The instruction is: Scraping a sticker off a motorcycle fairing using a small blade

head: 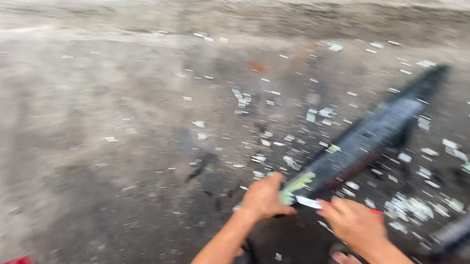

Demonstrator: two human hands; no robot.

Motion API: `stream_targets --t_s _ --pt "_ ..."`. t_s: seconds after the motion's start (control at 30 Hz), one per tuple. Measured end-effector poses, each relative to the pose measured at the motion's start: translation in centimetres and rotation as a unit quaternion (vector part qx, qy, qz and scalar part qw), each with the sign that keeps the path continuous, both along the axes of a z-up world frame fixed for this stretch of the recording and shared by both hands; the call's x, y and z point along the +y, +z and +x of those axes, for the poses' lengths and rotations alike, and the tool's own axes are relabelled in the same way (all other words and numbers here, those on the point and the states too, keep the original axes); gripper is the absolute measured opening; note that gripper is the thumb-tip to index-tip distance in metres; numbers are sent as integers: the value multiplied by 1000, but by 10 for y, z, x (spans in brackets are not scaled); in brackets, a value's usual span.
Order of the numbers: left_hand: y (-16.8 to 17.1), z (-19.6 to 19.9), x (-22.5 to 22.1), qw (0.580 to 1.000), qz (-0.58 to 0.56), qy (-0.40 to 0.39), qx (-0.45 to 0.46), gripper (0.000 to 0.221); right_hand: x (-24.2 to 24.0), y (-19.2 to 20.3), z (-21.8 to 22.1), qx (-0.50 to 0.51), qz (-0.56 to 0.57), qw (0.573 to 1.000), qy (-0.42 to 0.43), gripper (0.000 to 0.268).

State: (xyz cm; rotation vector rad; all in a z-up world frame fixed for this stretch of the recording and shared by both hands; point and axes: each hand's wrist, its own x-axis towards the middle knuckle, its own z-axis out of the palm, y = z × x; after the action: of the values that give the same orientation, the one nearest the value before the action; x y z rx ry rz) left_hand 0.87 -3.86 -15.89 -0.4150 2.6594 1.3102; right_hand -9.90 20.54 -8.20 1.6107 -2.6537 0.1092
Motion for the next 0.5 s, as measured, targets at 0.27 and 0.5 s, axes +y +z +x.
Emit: stream_targets --t_s 0.27,0.5 --pt "-21 6 -18 995 80 -21 -47 94 5 -229 -158 17 -133 990 50 21" --pt "-18 18 -38 999 38 -6 1 104 31 -316 -159 -55 -147 987 17 35"
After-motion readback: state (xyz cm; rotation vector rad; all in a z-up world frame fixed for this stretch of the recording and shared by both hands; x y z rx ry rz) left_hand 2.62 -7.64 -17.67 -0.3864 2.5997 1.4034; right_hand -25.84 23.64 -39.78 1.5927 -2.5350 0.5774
